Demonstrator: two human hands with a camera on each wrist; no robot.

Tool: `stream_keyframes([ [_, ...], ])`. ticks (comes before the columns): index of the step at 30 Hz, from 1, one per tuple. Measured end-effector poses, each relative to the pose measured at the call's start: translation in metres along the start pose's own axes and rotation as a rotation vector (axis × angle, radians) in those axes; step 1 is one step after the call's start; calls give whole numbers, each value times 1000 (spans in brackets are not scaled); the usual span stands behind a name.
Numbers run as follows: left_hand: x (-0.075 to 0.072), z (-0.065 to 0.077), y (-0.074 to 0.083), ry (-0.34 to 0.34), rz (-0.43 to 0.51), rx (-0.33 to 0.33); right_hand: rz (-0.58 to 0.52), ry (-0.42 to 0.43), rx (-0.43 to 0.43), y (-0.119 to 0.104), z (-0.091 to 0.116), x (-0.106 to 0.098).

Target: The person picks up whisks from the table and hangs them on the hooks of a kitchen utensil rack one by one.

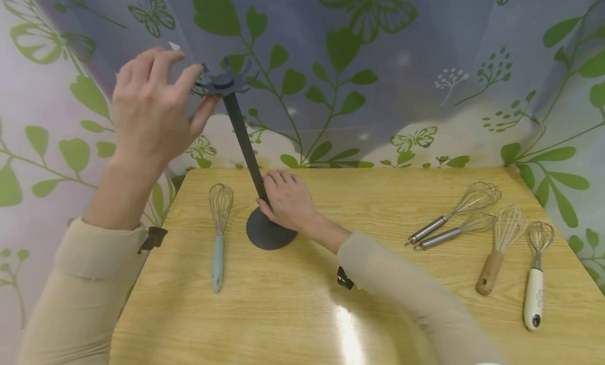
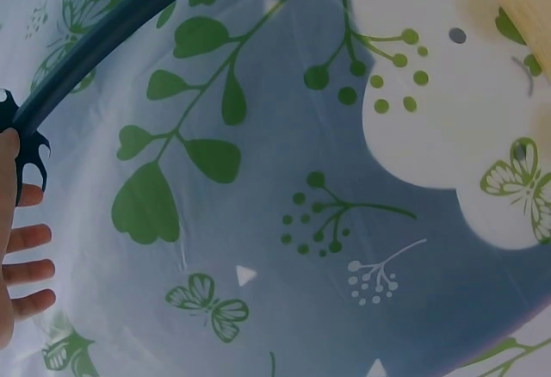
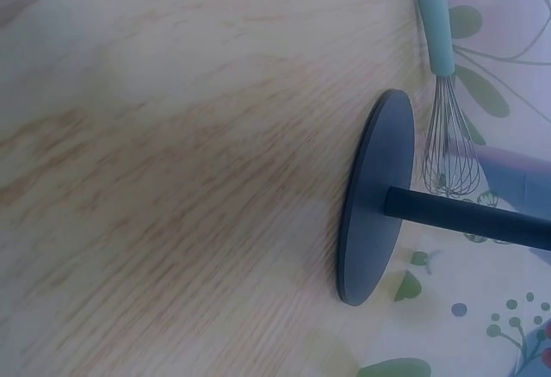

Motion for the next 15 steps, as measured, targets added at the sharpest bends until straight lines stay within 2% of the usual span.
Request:
stream_keyframes([
  [11,-1,-1,10,49,-19,30,0,49,-11,0,3,0],
  [15,-4,-2,16,86,-22,52,-4,70,-6,2,6,-2],
])
Point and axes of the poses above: each hand's wrist, its own z-axis away from the middle knuckle, its own x-axis out of the palm, y = z × x, the point moved 7 cm from there along -z, towards the middle knuckle, and after that the axes turned 8 degrees about -y, right-handed, at the moved point
